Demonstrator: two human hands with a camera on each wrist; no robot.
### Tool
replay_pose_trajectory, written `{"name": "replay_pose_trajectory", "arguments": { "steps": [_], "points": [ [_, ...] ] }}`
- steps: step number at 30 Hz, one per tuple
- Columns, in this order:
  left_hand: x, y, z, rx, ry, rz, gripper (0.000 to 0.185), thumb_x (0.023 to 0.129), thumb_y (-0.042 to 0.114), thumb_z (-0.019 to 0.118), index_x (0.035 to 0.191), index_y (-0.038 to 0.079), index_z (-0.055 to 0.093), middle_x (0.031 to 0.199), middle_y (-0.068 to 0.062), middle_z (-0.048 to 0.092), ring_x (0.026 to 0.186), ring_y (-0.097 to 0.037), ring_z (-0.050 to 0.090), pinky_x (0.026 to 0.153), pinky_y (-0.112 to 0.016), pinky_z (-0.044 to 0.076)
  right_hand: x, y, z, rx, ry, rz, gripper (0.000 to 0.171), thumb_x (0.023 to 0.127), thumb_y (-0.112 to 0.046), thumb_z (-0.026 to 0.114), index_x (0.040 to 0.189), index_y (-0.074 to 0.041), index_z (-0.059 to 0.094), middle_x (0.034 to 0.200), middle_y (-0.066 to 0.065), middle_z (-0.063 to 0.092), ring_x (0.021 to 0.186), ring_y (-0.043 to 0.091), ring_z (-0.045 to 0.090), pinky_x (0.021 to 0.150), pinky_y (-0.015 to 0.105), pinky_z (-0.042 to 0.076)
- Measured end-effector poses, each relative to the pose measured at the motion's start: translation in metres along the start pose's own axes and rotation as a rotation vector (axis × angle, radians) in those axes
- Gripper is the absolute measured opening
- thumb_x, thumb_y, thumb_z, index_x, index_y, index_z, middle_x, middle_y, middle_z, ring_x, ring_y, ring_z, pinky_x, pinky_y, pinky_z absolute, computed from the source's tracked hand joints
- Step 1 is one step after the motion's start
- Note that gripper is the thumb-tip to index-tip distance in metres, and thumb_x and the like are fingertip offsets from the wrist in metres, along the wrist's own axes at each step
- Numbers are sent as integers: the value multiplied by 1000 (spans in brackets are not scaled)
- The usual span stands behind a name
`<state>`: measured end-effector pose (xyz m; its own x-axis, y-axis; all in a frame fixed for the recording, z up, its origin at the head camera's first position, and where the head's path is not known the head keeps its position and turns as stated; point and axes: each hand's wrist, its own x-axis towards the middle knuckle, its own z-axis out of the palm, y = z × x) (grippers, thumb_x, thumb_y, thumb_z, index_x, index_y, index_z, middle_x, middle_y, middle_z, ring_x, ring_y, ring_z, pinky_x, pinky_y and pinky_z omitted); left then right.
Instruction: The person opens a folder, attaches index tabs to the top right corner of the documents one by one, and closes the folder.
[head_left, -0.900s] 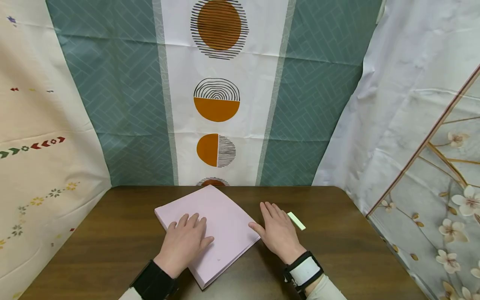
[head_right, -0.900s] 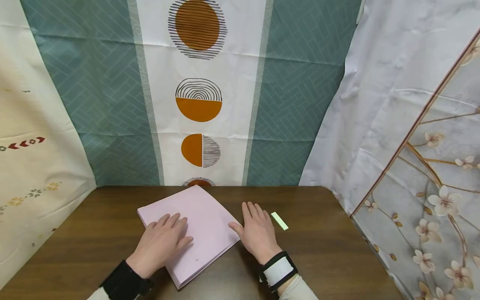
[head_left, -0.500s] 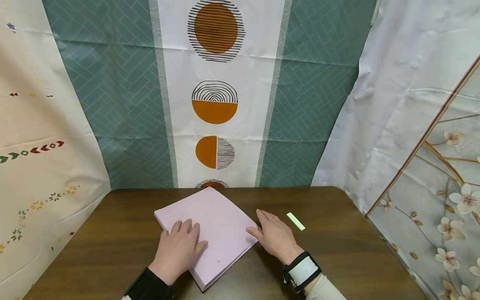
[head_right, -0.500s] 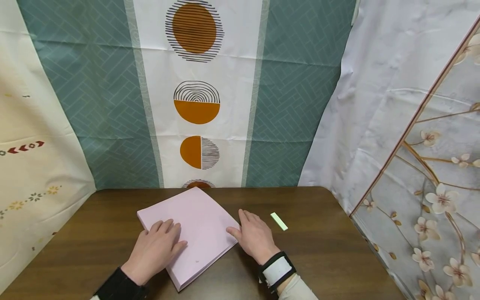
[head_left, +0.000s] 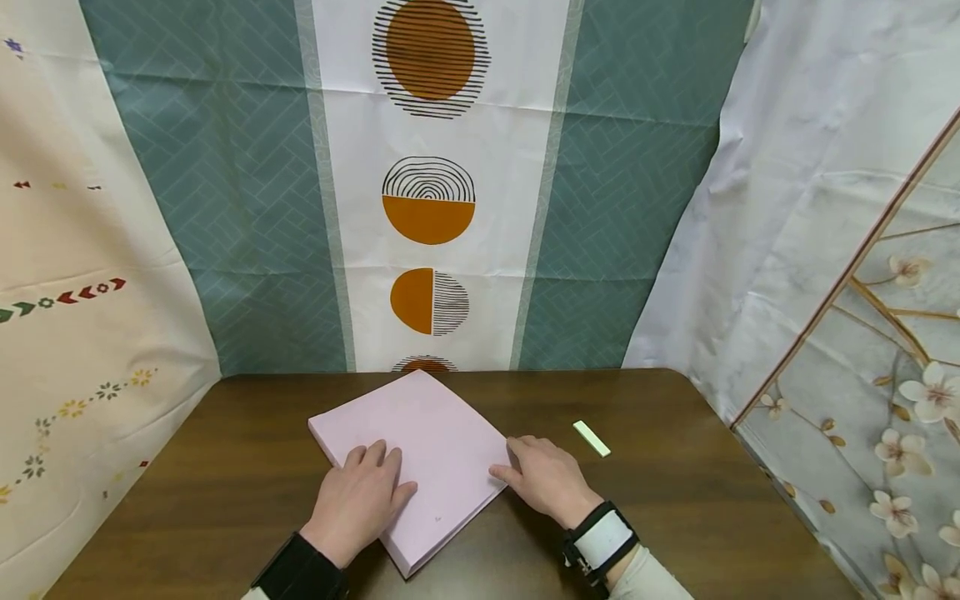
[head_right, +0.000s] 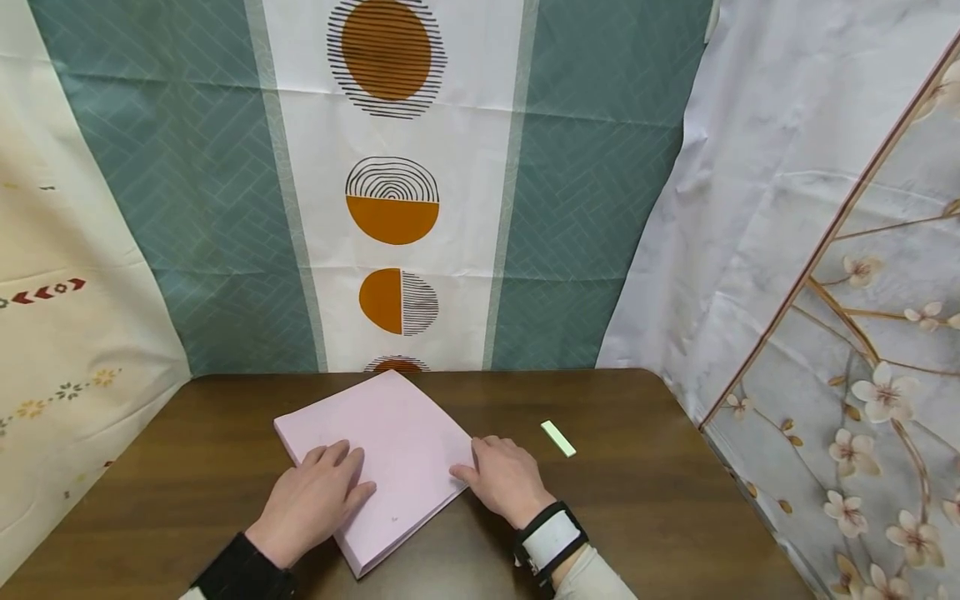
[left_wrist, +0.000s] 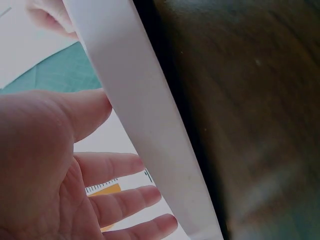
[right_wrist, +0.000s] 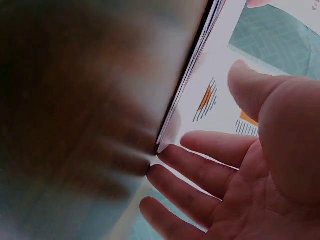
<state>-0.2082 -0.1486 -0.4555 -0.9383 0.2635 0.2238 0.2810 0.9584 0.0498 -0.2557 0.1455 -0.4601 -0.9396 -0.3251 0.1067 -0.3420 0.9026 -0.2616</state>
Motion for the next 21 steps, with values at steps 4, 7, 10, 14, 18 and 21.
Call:
{"name": "replay_pose_trajectory", "arguments": {
  "steps": [4, 7, 10, 14, 18, 21],
  "points": [
    [1, 1, -1, -3, -14, -3, 53, 101, 45, 79, 132, 2, 72, 136, -24, 69, 123, -48, 65, 90, -67, 59, 0, -1, 0, -31, -2, -34, 51, 101, -41, 80, 133, -2, 75, 136, 18, 72, 128, 39, 67, 107, 59, 55],
    [1, 1, -2, -1, -20, -5, 51, 102, 44, 79, 131, 2, 73, 135, -23, 69, 122, -48, 65, 90, -67, 59, -1, -2, 0, -48, -5, -75, 47, 100, -35, 83, 132, -2, 75, 136, 18, 71, 127, 39, 67, 106, 58, 56],
    [1, 2, -2, 11, -21, -6, 50, 102, 44, 79, 130, 3, 73, 133, -22, 70, 121, -47, 66, 89, -68, 59, -1, -2, 0, -64, -10, -118, 47, 100, -33, 83, 133, -2, 75, 138, 19, 70, 128, 39, 66, 106, 57, 56],
    [2, 2, 1, 15, -47, -3, 51, 102, 45, 78, 132, 3, 73, 135, -22, 69, 122, -47, 64, 91, -70, 57, -4, -1, 0, -97, -4, -167, 37, 101, -34, 82, 122, -4, 77, 136, 19, 70, 126, 38, 66, 107, 55, 56],
    [3, 1, 2, 9, -83, 1, 53, 104, 45, 75, 137, 3, 72, 142, -23, 67, 128, -48, 62, 96, -72, 55, -7, 0, -1, -122, 1, -199, 25, 101, -34, 82, 102, -10, 74, 134, 18, 71, 124, 37, 67, 106, 54, 56],
    [3, 2, 2, 7, -97, 11, 54, 104, 44, 75, 138, 3, 72, 145, -24, 66, 132, -49, 60, 98, -71, 54, -11, 0, -3, -122, -18, -201, 24, 101, -34, 81, 93, -13, 71, 137, 17, 71, 125, 36, 67, 107, 53, 56]
  ]
}}
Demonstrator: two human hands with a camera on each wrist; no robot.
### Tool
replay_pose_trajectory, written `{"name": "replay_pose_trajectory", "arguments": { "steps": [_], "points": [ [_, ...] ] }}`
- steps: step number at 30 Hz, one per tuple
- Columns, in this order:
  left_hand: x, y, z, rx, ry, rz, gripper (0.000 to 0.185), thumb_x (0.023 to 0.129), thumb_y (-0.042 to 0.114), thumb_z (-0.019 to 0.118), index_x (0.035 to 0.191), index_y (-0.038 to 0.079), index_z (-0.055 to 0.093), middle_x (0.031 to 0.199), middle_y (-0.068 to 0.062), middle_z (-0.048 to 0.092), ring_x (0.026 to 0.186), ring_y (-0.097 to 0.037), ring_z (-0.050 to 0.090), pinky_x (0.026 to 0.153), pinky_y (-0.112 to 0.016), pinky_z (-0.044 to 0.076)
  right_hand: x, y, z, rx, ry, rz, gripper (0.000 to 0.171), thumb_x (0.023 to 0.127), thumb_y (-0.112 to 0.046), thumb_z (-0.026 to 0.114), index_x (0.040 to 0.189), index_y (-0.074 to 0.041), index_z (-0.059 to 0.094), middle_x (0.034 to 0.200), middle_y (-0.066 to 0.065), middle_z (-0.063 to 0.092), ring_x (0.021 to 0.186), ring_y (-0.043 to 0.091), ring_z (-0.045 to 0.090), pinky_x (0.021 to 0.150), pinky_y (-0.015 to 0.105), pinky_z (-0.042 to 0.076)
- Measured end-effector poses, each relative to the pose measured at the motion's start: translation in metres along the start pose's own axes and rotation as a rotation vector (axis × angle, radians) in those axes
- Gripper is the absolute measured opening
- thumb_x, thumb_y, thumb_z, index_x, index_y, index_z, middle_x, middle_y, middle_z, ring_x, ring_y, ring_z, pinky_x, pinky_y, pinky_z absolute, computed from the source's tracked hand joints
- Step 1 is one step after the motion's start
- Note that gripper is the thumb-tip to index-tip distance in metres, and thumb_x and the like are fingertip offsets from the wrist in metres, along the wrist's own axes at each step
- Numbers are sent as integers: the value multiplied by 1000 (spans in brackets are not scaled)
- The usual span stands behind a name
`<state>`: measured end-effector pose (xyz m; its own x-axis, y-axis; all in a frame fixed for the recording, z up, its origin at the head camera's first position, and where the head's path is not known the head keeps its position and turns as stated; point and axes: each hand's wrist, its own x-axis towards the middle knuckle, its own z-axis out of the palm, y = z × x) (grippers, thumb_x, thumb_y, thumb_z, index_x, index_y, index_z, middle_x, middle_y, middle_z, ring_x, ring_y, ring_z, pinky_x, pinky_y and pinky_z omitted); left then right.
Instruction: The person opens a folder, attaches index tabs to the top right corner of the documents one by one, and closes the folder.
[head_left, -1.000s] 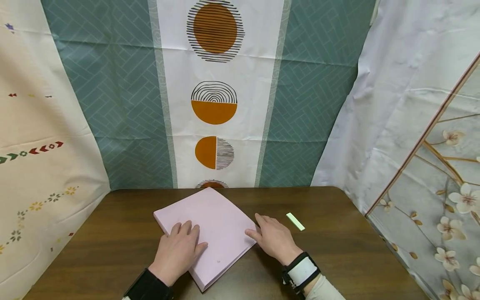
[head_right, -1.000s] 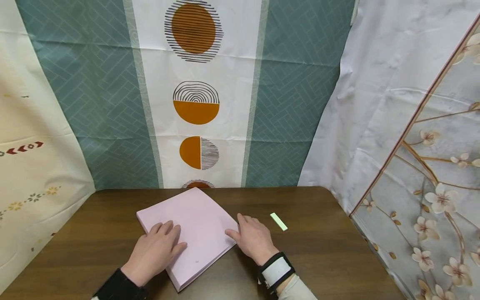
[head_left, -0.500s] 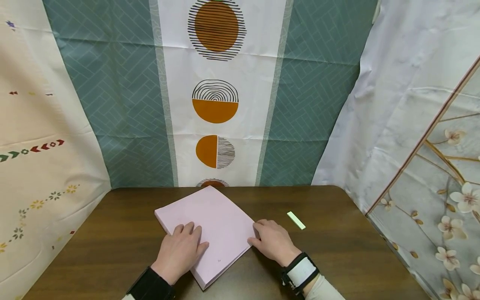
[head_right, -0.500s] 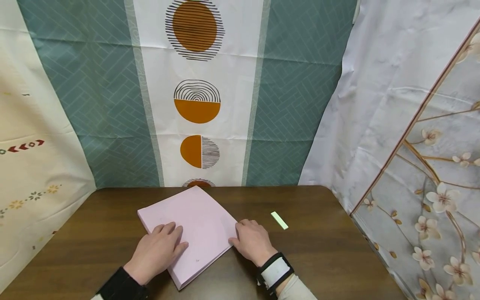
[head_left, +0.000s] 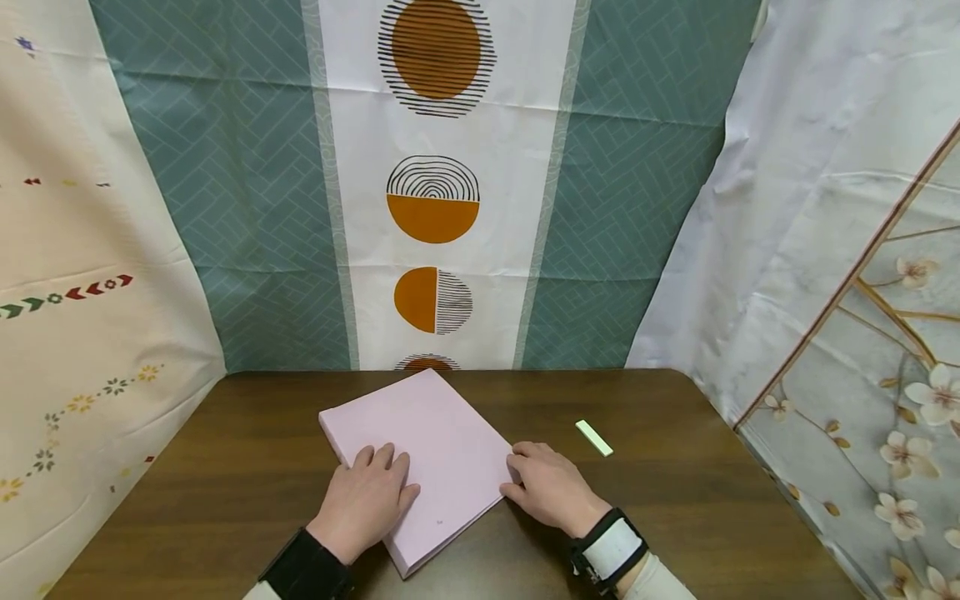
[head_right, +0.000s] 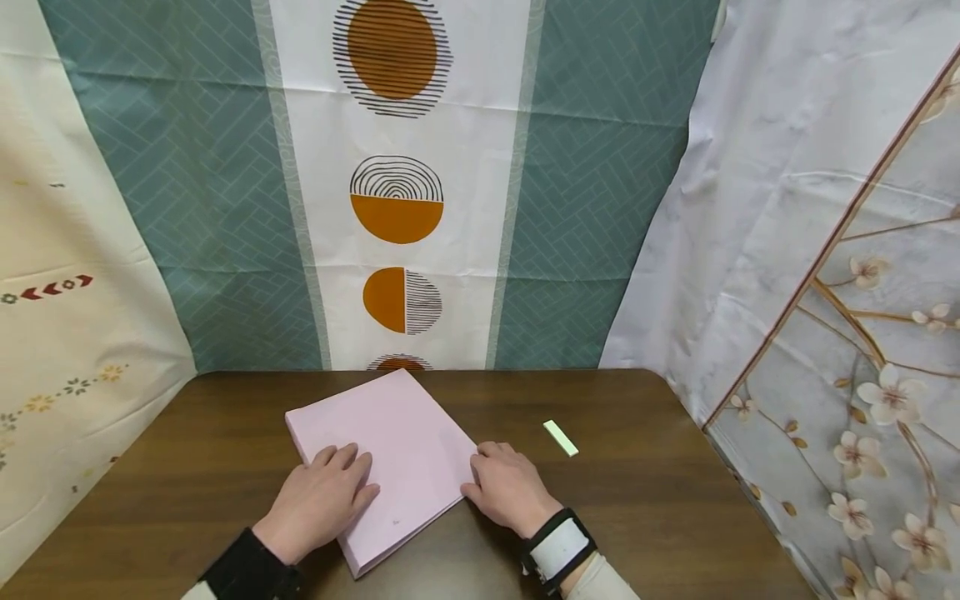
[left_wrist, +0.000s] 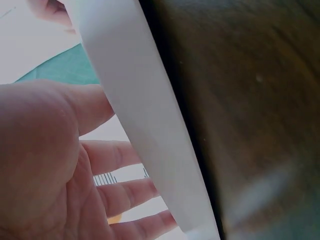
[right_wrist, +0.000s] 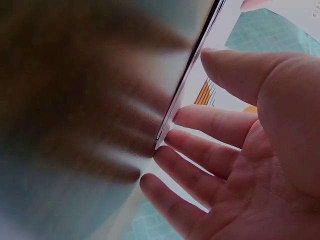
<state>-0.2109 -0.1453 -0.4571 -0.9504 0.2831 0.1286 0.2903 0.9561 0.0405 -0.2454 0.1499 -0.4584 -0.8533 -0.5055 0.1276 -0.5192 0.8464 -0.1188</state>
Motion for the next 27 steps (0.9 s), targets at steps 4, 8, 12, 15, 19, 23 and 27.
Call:
{"name": "replay_pose_trajectory", "arguments": {
  "steps": [4, 8, 12, 15, 19, 23, 27],
  "points": [
    [1, 0, -1, -16, -22, 29, 55, 105, 43, 73, 141, 2, 70, 149, -24, 63, 137, -50, 57, 104, -73, 51, -7, -2, -5, 8, -17, -6, 25, 101, -32, 82, 87, -14, 70, 139, 17, 71, 127, 35, 69, 108, 52, 55],
    [3, -1, -3, -60, -65, 58, 55, 108, 41, 70, 146, 1, 67, 156, -25, 58, 145, -52, 50, 110, -76, 43, -14, -3, -7, 15, -11, -12, 22, 100, -29, 82, 89, -12, 75, 135, 16, 74, 124, 34, 71, 106, 51, 57],
    [6, -2, -2, -90, -98, 76, 55, 109, 39, 68, 149, 1, 65, 160, -25, 55, 149, -54, 46, 113, -79, 38, -21, -2, -8, 21, 7, -24, 21, 101, -27, 82, 88, -12, 75, 131, 15, 76, 122, 34, 72, 103, 50, 58],
    [9, -3, -1, -108, -100, 94, 53, 109, 37, 67, 148, 1, 65, 159, -26, 55, 149, -55, 46, 114, -80, 37, -24, -2, -8, 18, 13, -35, 23, 100, -27, 82, 85, -13, 72, 127, 14, 76, 118, 33, 72, 101, 49, 59],
    [13, -2, 0, -115, -99, 119, 52, 108, 37, 70, 144, -1, 67, 156, -27, 57, 148, -56, 46, 112, -81, 37, -29, -1, -6, -1, 31, -58, 21, 99, -25, 83, 86, -13, 71, 119, 11, 76, 102, 27, 71, 90, 43, 61],
    [17, -2, 0, -110, -104, 139, 53, 107, 39, 72, 142, -2, 68, 154, -27, 58, 147, -56, 47, 111, -82, 38, -34, -3, -4, -40, 66, -88, 18, 99, -25, 84, 90, -12, 75, 112, 8, 74, 93, 23, 69, 81, 39, 61],
    [22, -2, 2, -109, -108, 161, 53, 107, 39, 73, 142, -1, 68, 156, -26, 58, 148, -53, 47, 112, -81, 38, -39, -3, -2, -60, 91, -104, 18, 98, -24, 83, 87, -14, 74, 100, 1, 69, 83, 17, 62, 73, 35, 57]
  ]
}}
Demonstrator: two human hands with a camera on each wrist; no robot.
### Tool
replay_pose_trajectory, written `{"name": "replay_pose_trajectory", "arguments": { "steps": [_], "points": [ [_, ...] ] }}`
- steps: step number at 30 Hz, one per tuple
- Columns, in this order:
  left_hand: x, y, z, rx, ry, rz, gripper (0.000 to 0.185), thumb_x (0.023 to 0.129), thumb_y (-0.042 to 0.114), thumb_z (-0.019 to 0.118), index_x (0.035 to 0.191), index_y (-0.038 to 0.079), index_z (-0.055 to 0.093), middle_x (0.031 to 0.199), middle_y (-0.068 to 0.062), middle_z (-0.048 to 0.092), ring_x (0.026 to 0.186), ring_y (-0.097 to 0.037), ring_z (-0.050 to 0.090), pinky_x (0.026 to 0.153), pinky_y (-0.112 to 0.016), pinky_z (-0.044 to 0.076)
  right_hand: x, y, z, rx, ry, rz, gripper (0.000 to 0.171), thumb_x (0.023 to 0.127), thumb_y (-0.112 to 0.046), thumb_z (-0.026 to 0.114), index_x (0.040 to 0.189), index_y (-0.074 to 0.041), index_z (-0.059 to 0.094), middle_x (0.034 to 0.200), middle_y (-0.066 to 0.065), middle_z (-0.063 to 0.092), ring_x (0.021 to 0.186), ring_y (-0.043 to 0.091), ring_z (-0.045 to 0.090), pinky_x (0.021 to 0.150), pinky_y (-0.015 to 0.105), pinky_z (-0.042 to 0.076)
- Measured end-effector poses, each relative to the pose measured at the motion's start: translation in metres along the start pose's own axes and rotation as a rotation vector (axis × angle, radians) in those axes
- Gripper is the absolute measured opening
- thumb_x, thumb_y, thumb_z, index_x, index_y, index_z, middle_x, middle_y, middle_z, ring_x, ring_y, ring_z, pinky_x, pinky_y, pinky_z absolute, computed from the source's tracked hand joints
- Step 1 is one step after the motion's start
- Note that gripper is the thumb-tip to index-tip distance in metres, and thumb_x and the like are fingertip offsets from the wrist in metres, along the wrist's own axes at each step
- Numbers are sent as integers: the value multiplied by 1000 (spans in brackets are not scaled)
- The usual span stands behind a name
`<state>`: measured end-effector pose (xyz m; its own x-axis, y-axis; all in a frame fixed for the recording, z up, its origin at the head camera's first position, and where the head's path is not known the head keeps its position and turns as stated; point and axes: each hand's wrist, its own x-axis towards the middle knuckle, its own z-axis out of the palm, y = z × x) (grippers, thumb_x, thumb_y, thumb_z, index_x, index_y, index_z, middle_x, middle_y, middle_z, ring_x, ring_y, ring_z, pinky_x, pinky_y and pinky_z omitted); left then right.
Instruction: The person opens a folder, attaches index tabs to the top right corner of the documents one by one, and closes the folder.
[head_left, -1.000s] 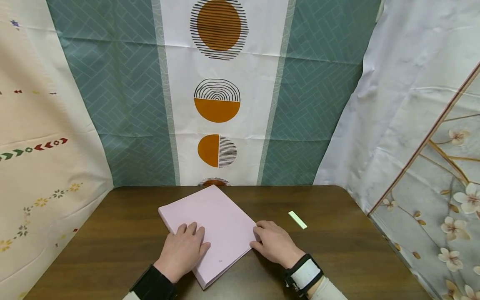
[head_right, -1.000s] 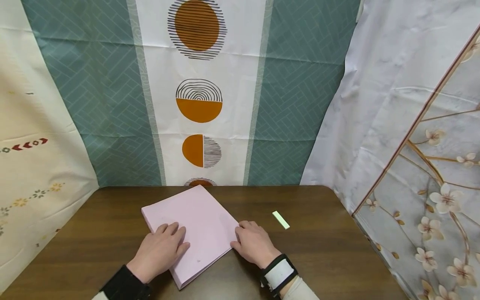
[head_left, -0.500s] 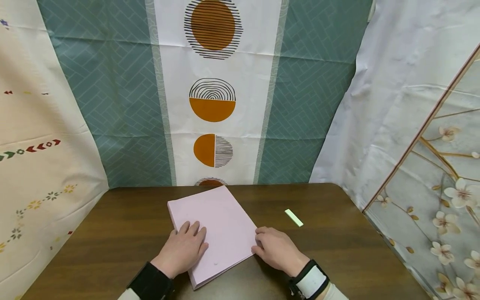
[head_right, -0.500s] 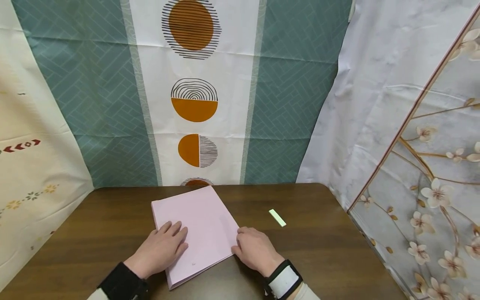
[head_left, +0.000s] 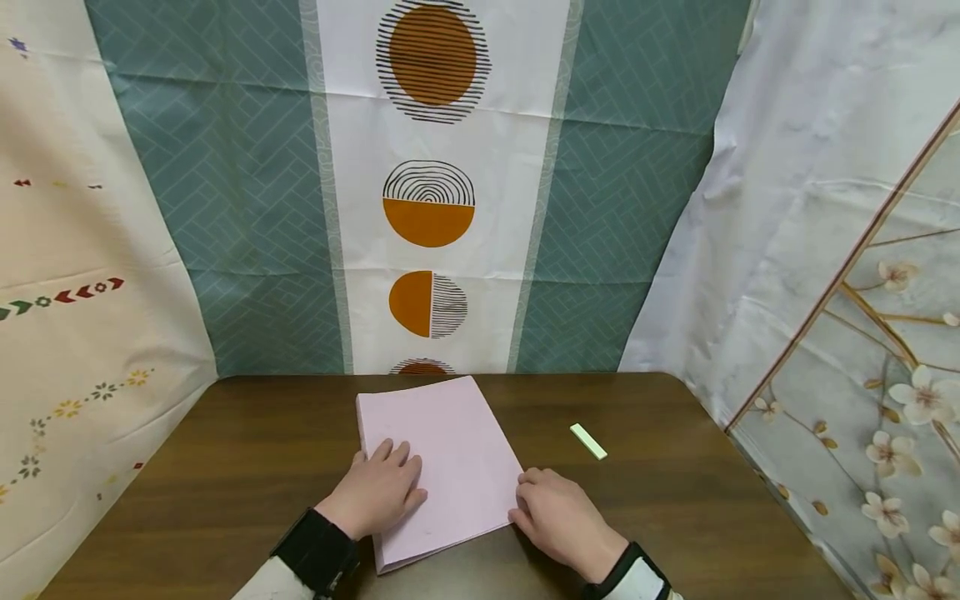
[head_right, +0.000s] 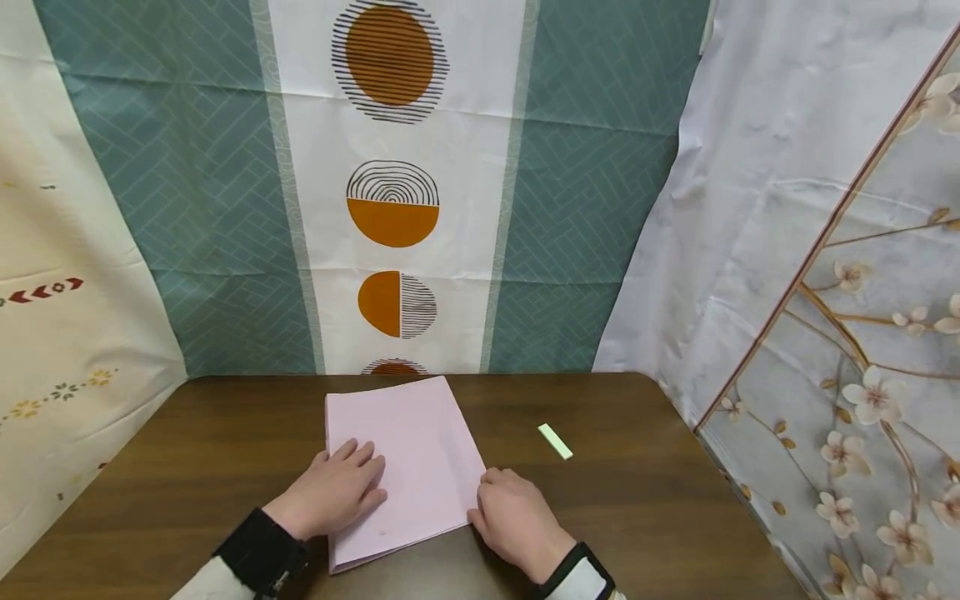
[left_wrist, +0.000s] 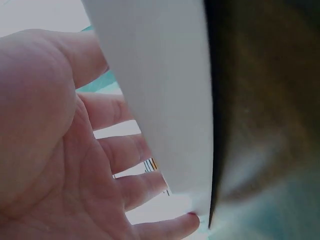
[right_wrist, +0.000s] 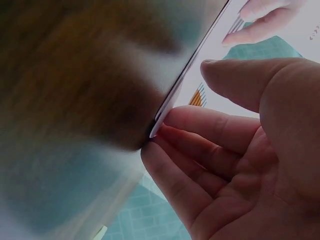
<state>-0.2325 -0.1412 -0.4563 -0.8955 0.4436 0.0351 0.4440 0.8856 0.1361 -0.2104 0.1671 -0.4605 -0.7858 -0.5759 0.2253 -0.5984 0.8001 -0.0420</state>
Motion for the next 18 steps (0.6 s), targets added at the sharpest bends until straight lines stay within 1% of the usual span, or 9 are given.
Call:
{"name": "replay_pose_trajectory", "arguments": {
  "steps": [3, 9, 12, 15, 18],
  "points": [
    [3, -1, 0, -7, 1, 1, 52, 106, 38, 74, 142, 0, 69, 156, -25, 58, 149, -50, 47, 113, -79, 37, -3, -1, 1, 3, 13, -7, 19, 98, -24, 83, 85, -15, 73, 94, -2, 64, 78, 15, 57, 69, 33, 54],
    [5, 2, 2, -42, 10, 5, 45, 105, 33, 75, 138, 2, 70, 155, -24, 59, 149, -50, 48, 115, -79, 35, -7, -4, 3, 11, 19, 14, 20, 97, -25, 83, 82, -16, 73, 88, -5, 60, 75, 13, 55, 66, 33, 52],
    [8, 1, 2, -52, 27, 14, 39, 105, 30, 74, 132, 2, 71, 153, -24, 60, 148, -50, 49, 114, -80, 36, -4, -5, 2, 19, 24, 30, 22, 96, -24, 84, 80, -16, 73, 83, -6, 57, 73, 12, 54, 64, 33, 52],
    [12, 1, 1, -60, 44, 20, 34, 105, 27, 74, 128, 2, 72, 151, -24, 61, 147, -51, 50, 114, -81, 34, 2, -3, 2, 60, 51, 57, 22, 95, -20, 85, 78, -14, 73, 78, -7, 54, 69, 11, 52, 62, 32, 50],
    [16, 2, 2, -59, 49, 28, 32, 105, 26, 73, 127, 2, 72, 151, -24, 61, 147, -51, 50, 115, -81, 33, 8, 2, 2, 103, 74, 96, 17, 93, -15, 87, 80, -13, 76, 79, -7, 56, 69, 10, 52, 64, 32, 50]
  ]
}}
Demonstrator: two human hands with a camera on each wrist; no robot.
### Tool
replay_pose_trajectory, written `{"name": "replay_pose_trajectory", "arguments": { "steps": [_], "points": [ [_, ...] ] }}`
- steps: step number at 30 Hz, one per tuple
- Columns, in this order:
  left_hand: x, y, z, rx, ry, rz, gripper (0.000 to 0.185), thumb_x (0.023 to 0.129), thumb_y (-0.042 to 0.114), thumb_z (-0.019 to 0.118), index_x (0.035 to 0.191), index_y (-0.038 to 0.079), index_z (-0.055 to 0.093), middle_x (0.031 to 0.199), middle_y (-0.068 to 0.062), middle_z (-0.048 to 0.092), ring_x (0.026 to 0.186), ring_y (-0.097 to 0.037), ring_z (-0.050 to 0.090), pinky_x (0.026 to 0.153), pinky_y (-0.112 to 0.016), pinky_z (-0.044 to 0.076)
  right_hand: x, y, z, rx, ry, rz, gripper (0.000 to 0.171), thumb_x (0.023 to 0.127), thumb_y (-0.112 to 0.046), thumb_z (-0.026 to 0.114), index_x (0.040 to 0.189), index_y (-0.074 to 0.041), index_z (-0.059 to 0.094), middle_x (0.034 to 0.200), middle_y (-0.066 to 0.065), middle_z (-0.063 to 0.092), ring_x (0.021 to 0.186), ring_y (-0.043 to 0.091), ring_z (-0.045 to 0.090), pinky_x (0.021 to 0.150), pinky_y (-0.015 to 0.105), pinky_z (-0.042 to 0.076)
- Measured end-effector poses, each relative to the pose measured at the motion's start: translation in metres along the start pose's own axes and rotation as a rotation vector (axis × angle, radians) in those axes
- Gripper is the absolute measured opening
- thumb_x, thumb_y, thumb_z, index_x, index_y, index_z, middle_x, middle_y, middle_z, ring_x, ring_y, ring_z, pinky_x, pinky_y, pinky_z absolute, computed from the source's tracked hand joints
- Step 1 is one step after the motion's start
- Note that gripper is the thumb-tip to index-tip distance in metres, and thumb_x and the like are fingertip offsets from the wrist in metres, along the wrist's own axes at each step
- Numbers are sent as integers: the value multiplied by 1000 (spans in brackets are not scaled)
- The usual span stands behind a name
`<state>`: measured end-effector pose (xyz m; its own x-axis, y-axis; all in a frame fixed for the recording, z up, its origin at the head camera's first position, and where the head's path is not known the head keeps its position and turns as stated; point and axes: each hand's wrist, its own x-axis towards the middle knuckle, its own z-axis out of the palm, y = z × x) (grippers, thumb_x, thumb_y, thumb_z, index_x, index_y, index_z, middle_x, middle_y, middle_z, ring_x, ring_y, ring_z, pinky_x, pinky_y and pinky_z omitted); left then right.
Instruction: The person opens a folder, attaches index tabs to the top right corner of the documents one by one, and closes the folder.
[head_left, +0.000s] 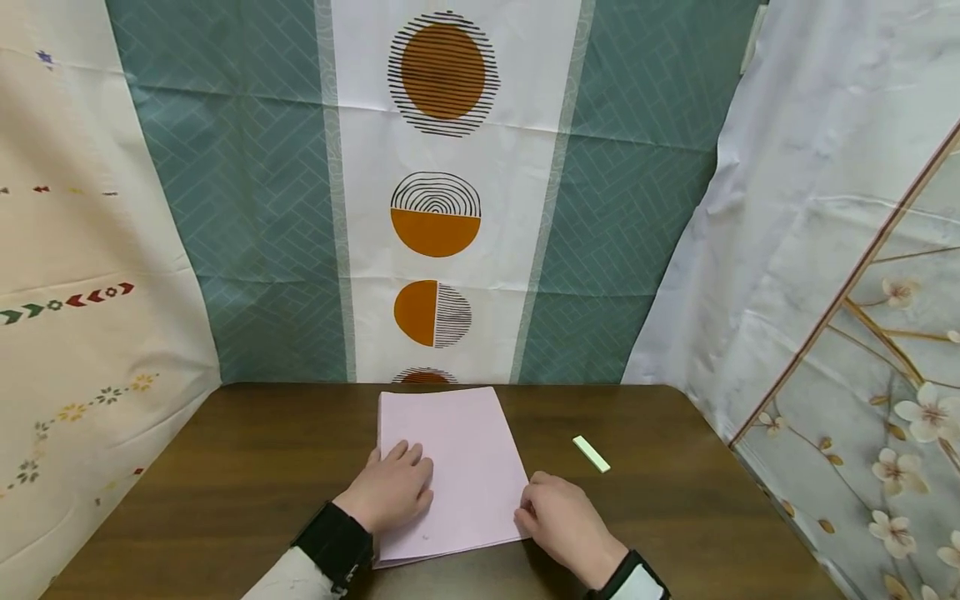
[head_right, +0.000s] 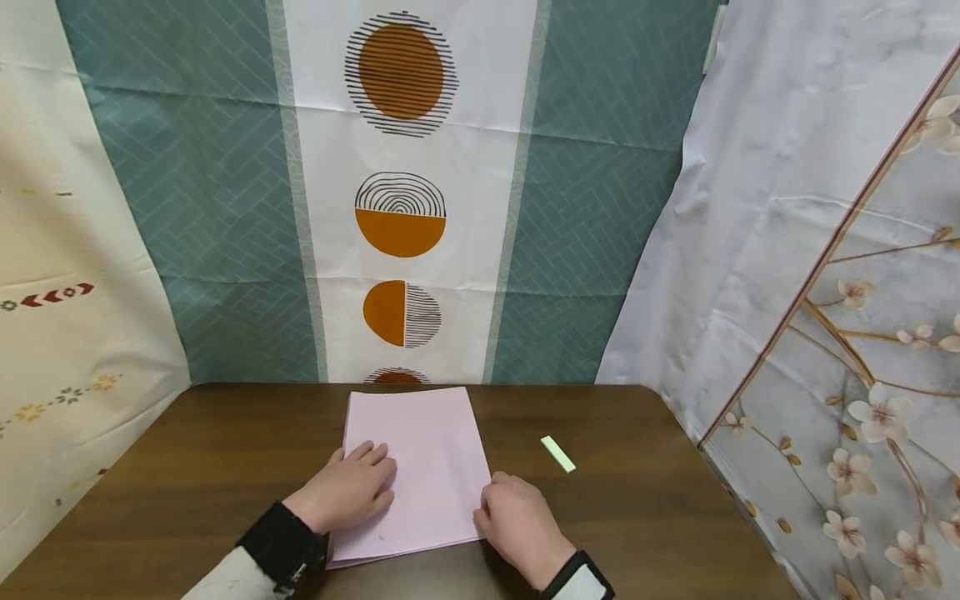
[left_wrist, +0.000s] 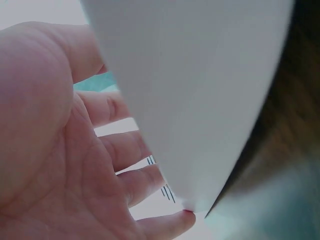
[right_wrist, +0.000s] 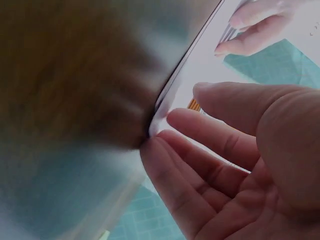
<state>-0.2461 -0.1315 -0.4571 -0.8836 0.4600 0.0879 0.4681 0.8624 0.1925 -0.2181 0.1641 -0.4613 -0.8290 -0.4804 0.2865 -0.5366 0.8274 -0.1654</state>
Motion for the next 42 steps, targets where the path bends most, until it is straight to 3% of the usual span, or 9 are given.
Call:
{"name": "replay_pose_trajectory", "arguments": {
  "steps": [4, 9, 22, 27, 30, 34, 37, 42],
  "points": [
    [7, 2, 5, 7, -9, 16, 35, 105, 28, 73, 130, 3, 72, 153, -23, 61, 149, -50, 50, 118, -80, 31, 2, 8, 4, 3, -4, 24, 13, 90, -13, 90, 90, -12, 77, 94, -2, 67, 82, 17, 61, 74, 38, 57],
    [12, 4, 5, -12, -14, 15, 36, 104, 28, 74, 132, 4, 71, 154, -23, 60, 149, -50, 49, 118, -80, 29, 5, 11, 6, -19, -35, -26, 13, 92, -13, 87, 102, -10, 79, 113, 8, 75, 102, 29, 70, 89, 46, 61],
    [21, 5, 6, -28, 17, 34, 30, 105, 25, 73, 128, 6, 71, 154, -23, 59, 149, -50, 49, 119, -79, 29, 16, 12, 3, -33, -133, -7, 21, 97, -19, 86, 114, -8, 81, 126, 12, 76, 118, 32, 71, 101, 50, 59],
    [20, 11, 5, 48, 39, 13, 32, 104, 29, 75, 129, 8, 73, 151, -19, 63, 147, -46, 53, 118, -76, 34, 15, 10, 3, -25, -155, 14, 25, 98, -21, 85, 119, -8, 81, 131, 12, 76, 124, 32, 70, 104, 52, 58],
    [17, 22, 3, 182, 96, 9, 31, 102, 31, 79, 125, 10, 76, 138, -15, 70, 133, -40, 62, 111, -68, 47, 13, 9, 3, -32, -157, 17, 27, 98, -21, 84, 121, -8, 81, 134, 12, 75, 126, 32, 69, 105, 52, 57],
    [10, 41, 3, 328, 208, 57, 27, 97, 33, 84, 112, 11, 79, 110, -11, 73, 103, -32, 70, 89, -54, 60, 12, 8, 2, -58, -134, -8, 28, 98, -22, 84, 122, -7, 80, 134, 12, 75, 126, 31, 69, 105, 49, 57],
    [2, 54, 5, 354, 240, 119, 32, 95, 41, 86, 107, 12, 78, 99, -8, 72, 91, -28, 70, 78, -48, 61, 11, 8, 1, -80, -111, -30, 27, 98, -21, 84, 121, -7, 80, 133, 11, 76, 124, 30, 70, 104, 47, 58],
    [-11, 66, 9, 359, 229, 181, 45, 95, 59, 82, 102, 15, 73, 95, -4, 68, 87, -25, 68, 70, -43, 58, 11, 10, 1, -87, -98, -51, 27, 98, -21, 84, 121, -8, 80, 132, 11, 76, 123, 30, 71, 103, 46, 59]
  ]
}}
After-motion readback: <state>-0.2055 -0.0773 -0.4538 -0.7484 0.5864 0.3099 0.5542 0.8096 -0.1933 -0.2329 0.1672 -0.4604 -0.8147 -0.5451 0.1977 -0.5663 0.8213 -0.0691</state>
